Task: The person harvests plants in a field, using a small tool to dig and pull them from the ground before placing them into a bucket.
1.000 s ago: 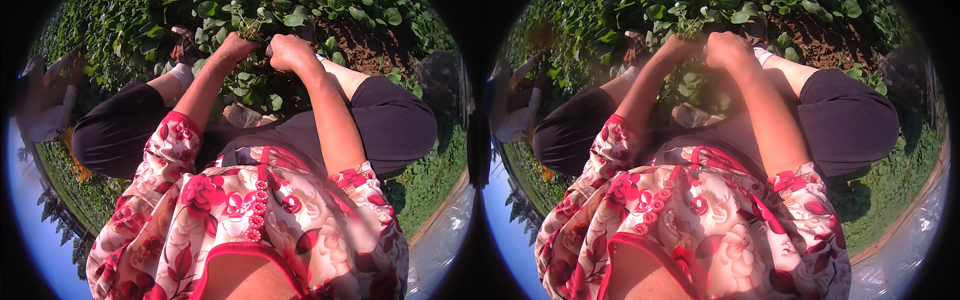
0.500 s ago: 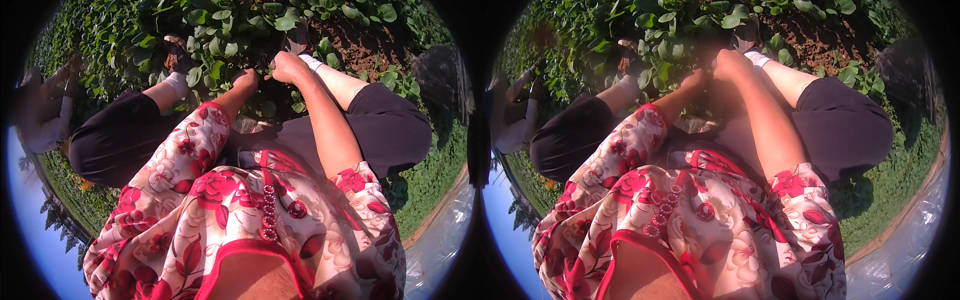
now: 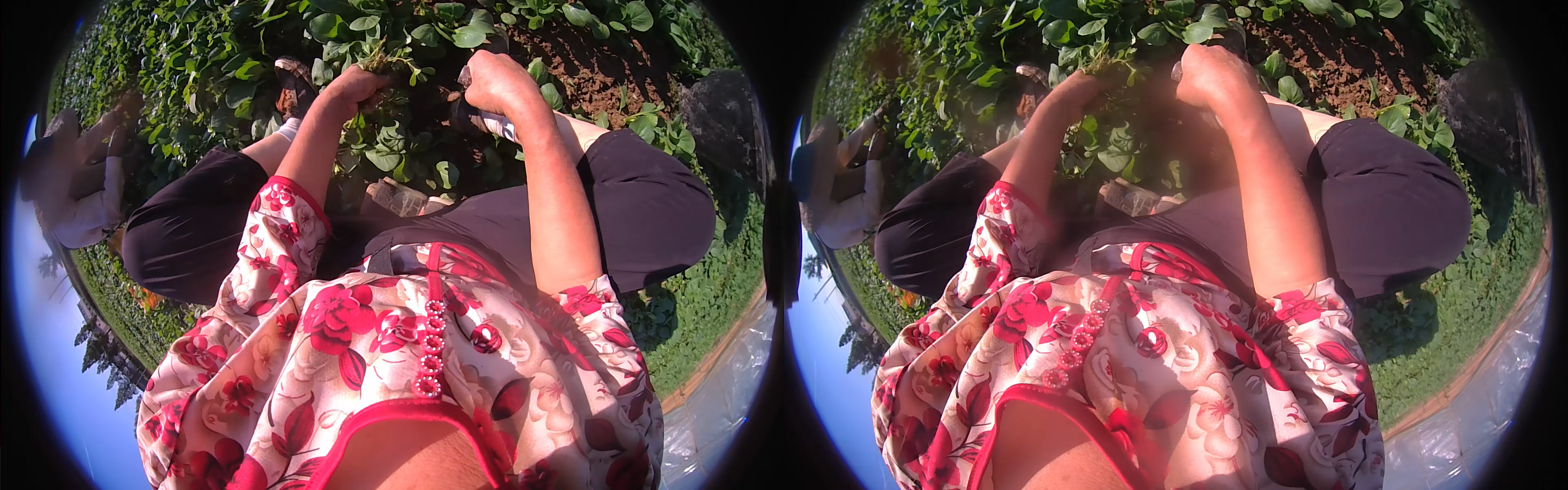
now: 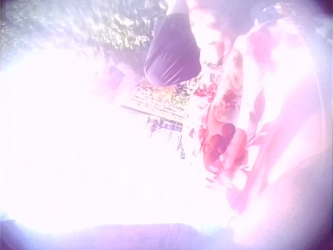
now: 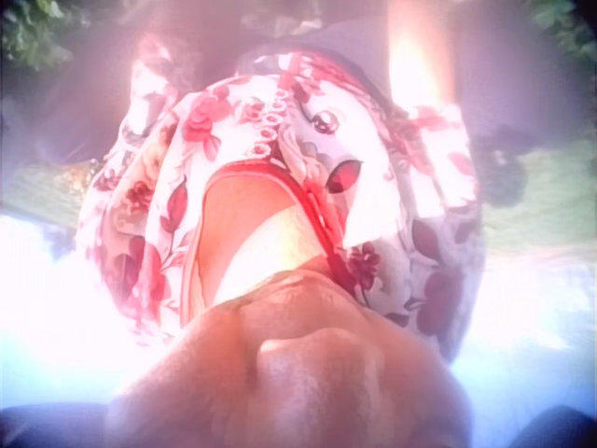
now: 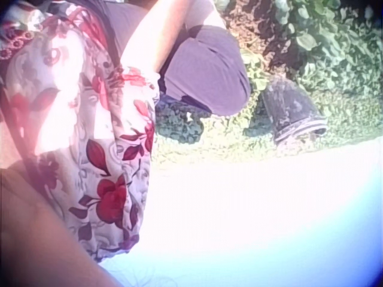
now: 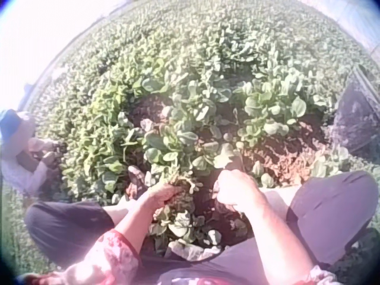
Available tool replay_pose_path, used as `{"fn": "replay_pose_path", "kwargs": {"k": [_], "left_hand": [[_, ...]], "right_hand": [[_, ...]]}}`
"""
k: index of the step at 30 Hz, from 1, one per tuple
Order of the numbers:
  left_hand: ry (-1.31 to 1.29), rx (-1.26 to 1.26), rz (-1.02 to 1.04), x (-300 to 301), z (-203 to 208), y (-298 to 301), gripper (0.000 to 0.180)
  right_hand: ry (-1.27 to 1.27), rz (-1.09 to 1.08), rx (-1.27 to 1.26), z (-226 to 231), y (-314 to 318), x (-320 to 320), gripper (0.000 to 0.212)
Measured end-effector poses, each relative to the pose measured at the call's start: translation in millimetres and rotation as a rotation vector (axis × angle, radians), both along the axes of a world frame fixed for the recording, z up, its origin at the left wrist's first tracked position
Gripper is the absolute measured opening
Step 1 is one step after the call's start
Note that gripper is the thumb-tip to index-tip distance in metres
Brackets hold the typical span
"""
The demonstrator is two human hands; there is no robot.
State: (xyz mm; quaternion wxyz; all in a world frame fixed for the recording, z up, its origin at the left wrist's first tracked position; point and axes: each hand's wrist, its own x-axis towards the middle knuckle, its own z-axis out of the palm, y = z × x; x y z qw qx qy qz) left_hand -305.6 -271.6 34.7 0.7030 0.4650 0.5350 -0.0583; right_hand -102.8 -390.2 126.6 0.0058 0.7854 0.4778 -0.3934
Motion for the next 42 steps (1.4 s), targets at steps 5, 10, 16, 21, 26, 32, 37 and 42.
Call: {"fn": "replay_pose_path", "kwargs": {"k": [5, 10, 16, 21, 26, 32, 37, 42], "left_hand": [[0.105, 0.172, 0.113, 13.4, 0.6, 5.1, 0.016], [0.285, 0.571, 0.212, 8.5, -61.6, 3.8, 0.015], [0.195, 0.174, 0.380, 14.8, -20.1, 14.7, 0.019], [0.079, 0.235, 0.451, 22.0, 0.8, 9.8, 0.007], [0.142, 0.131, 0.182, 14.2, -2.8, 12.2, 0.005], [0.200, 0.334, 0.014, 30.6, 36.6, -1.7, 0.007], [0.393, 0.638, -0.773, 17.0, 37.6, -39.7, 0.028], [0.520, 0.765, -1.065, 51.1, 8.0, -80.0, 0.026]], "right_hand": [[0.025, -0.116, 0.077, -14.8, 1.2, -9.9, 0.024], [0.036, -0.127, 0.209, -29.6, 2.9, -26.5, 0.021], [0.046, -0.228, 0.247, -35.9, 3.4, -19.5, 0.022], [0.062, -0.394, 0.376, -42.5, 5.9, -15.1, 0.022], [0.090, -0.219, 0.235, -48.4, 10.2, -16.7, 0.019], [0.074, -0.254, 0.415, -46.4, 18.3, -14.1, 0.019], [0.113, -0.271, 0.479, -49.3, 29.6, -2.7, 0.021], [0.076, -0.207, 0.382, -35.0, 31.6, 7.2, 0.020]]}}
